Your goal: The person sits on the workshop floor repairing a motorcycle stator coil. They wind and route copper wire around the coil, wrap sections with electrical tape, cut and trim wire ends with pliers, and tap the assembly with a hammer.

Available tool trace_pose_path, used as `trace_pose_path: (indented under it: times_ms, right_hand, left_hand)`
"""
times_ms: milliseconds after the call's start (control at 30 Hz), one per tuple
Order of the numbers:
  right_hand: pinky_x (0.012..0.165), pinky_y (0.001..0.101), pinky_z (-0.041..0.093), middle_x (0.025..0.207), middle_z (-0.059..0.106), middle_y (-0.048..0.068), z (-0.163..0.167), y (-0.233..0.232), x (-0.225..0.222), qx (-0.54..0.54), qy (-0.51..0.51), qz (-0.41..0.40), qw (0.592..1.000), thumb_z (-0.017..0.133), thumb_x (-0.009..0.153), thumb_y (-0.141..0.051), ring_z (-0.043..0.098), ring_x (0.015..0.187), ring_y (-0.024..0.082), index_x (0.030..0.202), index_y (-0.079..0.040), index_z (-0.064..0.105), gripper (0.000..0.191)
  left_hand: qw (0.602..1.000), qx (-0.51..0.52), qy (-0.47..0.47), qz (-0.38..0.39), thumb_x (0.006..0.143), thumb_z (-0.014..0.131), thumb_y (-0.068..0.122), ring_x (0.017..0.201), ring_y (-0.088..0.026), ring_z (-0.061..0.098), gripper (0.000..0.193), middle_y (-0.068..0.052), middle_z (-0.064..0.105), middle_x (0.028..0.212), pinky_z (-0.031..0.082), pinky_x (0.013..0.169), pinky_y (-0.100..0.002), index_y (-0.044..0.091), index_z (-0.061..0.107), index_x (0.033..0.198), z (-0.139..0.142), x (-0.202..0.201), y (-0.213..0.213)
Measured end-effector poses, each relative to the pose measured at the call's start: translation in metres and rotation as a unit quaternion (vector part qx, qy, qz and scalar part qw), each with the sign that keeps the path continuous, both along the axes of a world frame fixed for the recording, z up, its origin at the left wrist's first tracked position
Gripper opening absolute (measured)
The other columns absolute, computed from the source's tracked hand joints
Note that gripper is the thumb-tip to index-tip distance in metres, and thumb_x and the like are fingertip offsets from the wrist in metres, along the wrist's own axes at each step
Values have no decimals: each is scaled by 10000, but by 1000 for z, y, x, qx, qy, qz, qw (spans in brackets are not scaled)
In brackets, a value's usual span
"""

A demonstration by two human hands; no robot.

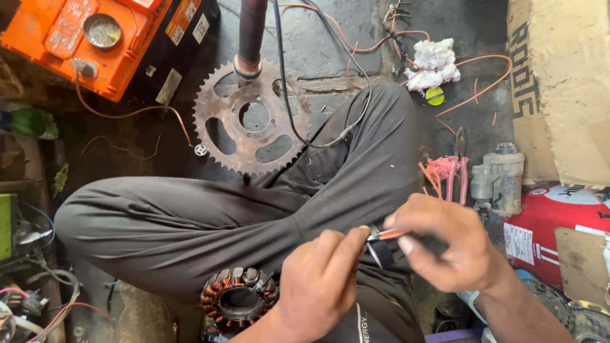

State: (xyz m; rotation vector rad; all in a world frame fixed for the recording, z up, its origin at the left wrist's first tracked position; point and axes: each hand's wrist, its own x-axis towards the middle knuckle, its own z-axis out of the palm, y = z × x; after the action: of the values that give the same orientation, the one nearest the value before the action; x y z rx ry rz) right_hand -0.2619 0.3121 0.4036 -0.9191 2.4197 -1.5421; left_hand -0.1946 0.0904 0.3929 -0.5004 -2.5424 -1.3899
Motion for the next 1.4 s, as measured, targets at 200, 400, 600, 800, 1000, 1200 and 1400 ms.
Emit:
trace_pose_path:
  times_ms: [200,400,600,800,1000,1200,1400]
  right_hand:
    - [684,307,526,952,618,147,-1,-4,3,8,119,57,991,752,739,7,636,790,227,1107,-62,676,382]
    - [547,239,458,710,662,20,-7,0,13,-5,-98,-109,989,709,888,-31,577,604,74,1151,-17,721,263]
    - [553,251,500,667,624,12,-6,-9,7,31,-150,-149,977,672,938,2,573,612,51,1262,-9,633,326]
    - [731,375,522,944,660,142,10,-2,0,60,169,73,981,738,811,-18,667,812,264,1127,-68,659,329]
    - [768,343,553,969,697,129,6,-3,5,-26,90,5,996,750,789,-75,684,857,235,1120,-34,680,341]
    - [619,238,538,795,755,54,-6,1,14,40,-95,-129,986,631,848,63,686,682,74,1122,-2,721,296]
    - [644,253,527,782,717,58,-4,-6,7,23,-108,-165,980,698,894,44,663,718,84,1199,-21,597,328]
  left_hand:
    - [995,86,-54,-4,957,662,-3,816,-314,668,232,-111,623,964,526,696,-384,26,634,1185,8,-4,-2]
    - [994,33,44,-92,907,691,26,753,-278,633,363,-118,591,927,485,635,-385,-33,612,1256,-1,-2,-9]
    - [993,-69,52,-78,757,704,71,642,-235,561,583,-85,520,798,431,553,-378,-29,645,1328,-2,-3,-6]
    - [999,38,-25,-3,848,682,-26,848,-305,629,412,-120,603,967,499,738,-404,16,612,1252,16,-7,-4]
    - [993,101,-14,-54,905,680,-45,864,-337,669,402,-147,621,1011,525,751,-399,-24,539,1281,16,-10,-10]
    - [987,-2,128,-94,847,712,6,693,-246,602,456,-112,599,916,466,614,-352,18,558,1277,5,-6,-13]
    - [992,-89,60,-68,809,690,33,662,-228,560,554,-85,523,811,446,586,-367,-65,620,1350,6,-10,-5]
